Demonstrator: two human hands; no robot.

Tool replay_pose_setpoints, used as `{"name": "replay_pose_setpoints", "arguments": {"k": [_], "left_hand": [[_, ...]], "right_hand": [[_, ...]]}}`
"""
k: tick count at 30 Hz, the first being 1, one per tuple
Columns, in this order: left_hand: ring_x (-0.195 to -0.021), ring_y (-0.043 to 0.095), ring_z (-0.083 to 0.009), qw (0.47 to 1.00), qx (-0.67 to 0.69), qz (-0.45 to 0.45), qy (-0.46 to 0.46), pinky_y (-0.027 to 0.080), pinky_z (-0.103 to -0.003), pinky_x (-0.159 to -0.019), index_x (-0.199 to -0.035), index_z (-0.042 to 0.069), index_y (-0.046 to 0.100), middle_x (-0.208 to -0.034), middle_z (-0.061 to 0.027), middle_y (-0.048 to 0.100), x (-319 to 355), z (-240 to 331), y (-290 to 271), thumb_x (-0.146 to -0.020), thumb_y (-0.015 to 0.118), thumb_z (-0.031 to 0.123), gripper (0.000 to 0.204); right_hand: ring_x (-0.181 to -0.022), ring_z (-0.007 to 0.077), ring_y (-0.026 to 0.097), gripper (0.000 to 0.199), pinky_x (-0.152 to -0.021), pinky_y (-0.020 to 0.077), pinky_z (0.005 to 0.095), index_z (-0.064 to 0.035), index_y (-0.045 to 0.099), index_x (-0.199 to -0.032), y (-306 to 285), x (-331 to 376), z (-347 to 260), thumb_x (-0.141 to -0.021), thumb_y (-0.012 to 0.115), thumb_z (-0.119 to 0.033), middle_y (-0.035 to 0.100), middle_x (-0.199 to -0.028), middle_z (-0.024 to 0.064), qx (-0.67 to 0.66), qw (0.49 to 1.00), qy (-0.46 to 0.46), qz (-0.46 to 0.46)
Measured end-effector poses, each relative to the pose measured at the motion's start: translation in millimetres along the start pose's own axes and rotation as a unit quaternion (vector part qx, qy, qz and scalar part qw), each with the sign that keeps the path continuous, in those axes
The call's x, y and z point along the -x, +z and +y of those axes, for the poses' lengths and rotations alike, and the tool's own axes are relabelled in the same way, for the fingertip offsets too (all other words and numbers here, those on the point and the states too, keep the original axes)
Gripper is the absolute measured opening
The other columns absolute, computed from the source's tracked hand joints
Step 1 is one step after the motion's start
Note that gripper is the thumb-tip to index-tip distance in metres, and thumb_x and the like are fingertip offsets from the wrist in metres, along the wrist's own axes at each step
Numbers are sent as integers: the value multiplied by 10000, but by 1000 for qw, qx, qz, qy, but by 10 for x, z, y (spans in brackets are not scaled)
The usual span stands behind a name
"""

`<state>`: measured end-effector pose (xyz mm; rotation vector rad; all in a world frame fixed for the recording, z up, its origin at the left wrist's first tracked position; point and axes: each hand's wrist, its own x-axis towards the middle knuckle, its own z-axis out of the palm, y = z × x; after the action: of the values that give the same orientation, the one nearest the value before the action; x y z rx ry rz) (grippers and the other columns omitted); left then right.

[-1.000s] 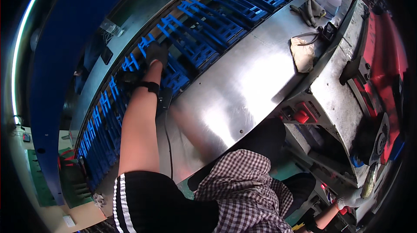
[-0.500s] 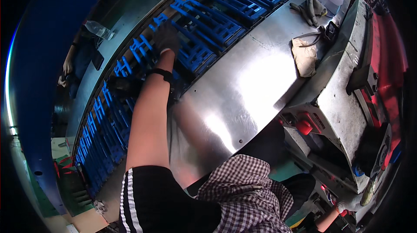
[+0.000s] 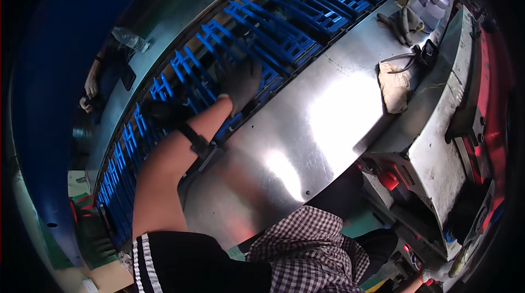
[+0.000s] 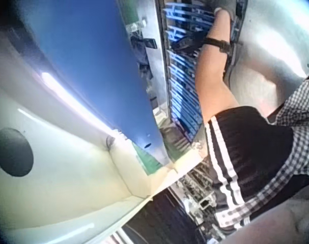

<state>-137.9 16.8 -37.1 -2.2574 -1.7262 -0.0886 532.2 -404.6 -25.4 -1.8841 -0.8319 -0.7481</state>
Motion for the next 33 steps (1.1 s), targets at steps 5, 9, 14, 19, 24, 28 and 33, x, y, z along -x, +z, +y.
{"name": "replay_pose_setpoints", "arguments": {"k": [5,9,14,19,24,28,33], "left_hand": [[-1445,320,-558,975,-13,-90,-202,209,-754,-1130,-1495,163,461,-1567,-161,452,-535,-246,255,-1052,329,487,564],[-1534,171,-548,945,62,-170,-272,66,-727,-1205,-1585,204,387,-1686,-158,290,-894,-359,-138,-1020,277,627,715],[-1524,217,-517,948,88,3,-306,163,-770,-1167,-1414,171,608,-1581,-177,445,-932,-769,292,-989,466,537,579],[-1433,383,-461,983,77,-64,-151,219,-705,-1161,-1224,124,722,-1348,-234,626,-658,-376,149,-991,484,414,443],[-1275,535,-424,993,76,18,-89,287,-674,-1101,-1123,120,757,-1224,-194,683,-585,-213,110,-1013,457,418,438],[-1264,584,-403,991,42,-80,-97,254,-667,-1145,-1150,185,756,-1252,-201,683,-866,-502,204,-1016,441,522,480],[-1315,577,-373,976,59,-81,-195,211,-694,-1179,-1243,148,728,-1317,-191,669,-1268,-1440,627,-1010,440,559,553]], "right_hand": [[-1153,286,655,330,-1045,506,380,78,607,-1326,-4,-85,79,-1024,605,-54,670,-1300,198,-1,1000,-5,-21],[-1152,286,656,327,-1044,507,380,78,607,-1324,-176,-37,132,-1025,600,-54,670,-1299,196,21,1000,-1,-9],[-1150,285,656,324,-1043,508,381,78,609,-1322,-233,-50,234,-1027,595,-54,671,-1297,195,5,1000,11,-20],[-1149,285,657,320,-1043,508,382,78,610,-1319,-256,-30,224,-1028,590,-54,672,-1296,193,1,1000,13,-15],[-1148,284,657,317,-1042,509,383,78,611,-1317,-72,-45,140,-1030,584,-54,673,-1294,192,-15,1000,4,-17],[-1147,284,658,314,-1041,510,384,77,612,-1315,-10,-160,72,-1031,580,-54,674,-1293,191,-14,1000,-12,-24],[-1146,284,658,311,-1041,511,385,77,613,-1312,121,-160,16,-1033,575,-54,675,-1291,189,-25,999,-14,-28]]}}
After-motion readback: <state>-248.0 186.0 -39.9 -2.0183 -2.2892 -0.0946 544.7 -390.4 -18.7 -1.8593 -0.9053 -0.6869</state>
